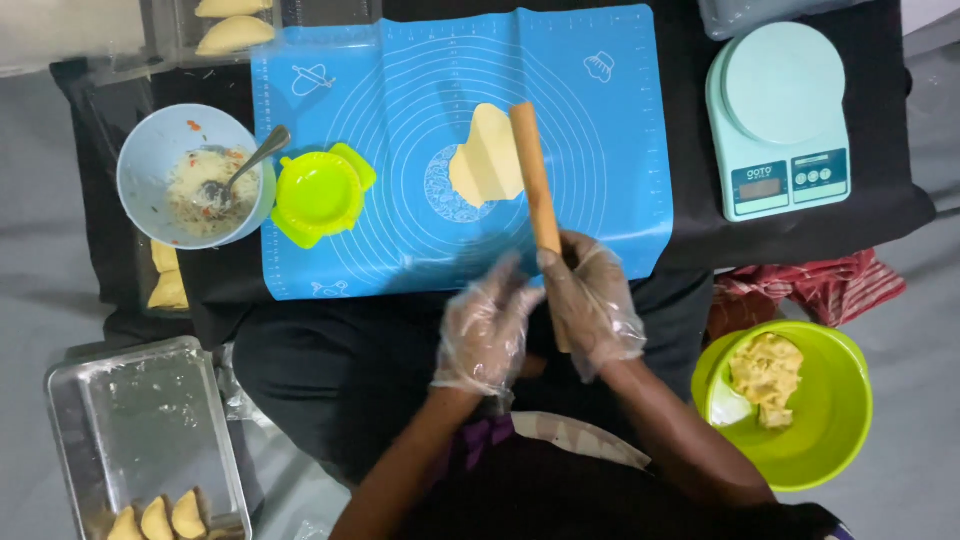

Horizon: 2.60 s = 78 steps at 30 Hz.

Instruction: Rolling out dough with a rolling pin and using a plastic mold to prepare wrappers for food items.

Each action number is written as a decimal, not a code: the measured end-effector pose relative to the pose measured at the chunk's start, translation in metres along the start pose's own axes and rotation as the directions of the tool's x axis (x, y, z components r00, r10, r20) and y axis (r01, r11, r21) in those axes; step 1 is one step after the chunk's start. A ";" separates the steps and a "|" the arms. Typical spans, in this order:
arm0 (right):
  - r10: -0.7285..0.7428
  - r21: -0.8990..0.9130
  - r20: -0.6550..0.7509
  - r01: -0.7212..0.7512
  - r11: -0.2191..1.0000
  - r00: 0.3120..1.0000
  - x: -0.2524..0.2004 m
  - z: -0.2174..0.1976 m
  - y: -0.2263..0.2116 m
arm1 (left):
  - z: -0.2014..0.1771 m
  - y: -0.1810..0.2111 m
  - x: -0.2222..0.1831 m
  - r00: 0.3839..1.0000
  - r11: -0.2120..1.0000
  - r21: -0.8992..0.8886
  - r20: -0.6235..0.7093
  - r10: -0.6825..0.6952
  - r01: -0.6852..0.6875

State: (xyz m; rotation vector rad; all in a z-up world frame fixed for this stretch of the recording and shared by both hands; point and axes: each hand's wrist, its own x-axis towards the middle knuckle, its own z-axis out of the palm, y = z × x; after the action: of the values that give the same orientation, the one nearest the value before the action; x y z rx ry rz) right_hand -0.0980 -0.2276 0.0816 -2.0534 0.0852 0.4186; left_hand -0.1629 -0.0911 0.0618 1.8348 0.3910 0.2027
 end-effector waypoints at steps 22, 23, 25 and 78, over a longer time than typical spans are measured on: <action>-0.806 -0.616 0.288 0.744 0.258 0.518 0.148 0.064 -0.069 | -0.039 -0.057 0.001 0.735 0.365 -0.643 0.528 -0.427 0.674; -0.703 -0.592 0.384 0.744 0.311 0.599 0.158 0.073 -0.071 | -0.040 -0.057 0.002 0.714 0.345 -0.631 0.547 -0.437 0.695; -0.636 -0.619 0.444 0.729 0.291 0.631 0.168 0.084 -0.064 | -0.036 -0.065 -0.002 0.721 0.330 -0.649 0.540 -0.435 0.686; -0.599 -0.871 0.187 0.413 0.264 0.778 0.194 0.166 -0.078 | -0.078 -0.047 0.021 0.654 0.225 -0.656 0.534 -0.536 0.720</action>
State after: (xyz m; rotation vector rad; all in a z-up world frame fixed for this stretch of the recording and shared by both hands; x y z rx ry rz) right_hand 0.0592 -0.0244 0.0097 -2.9797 -0.8997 -0.2552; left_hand -0.1767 -0.0017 0.0384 0.5719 0.7296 -0.3486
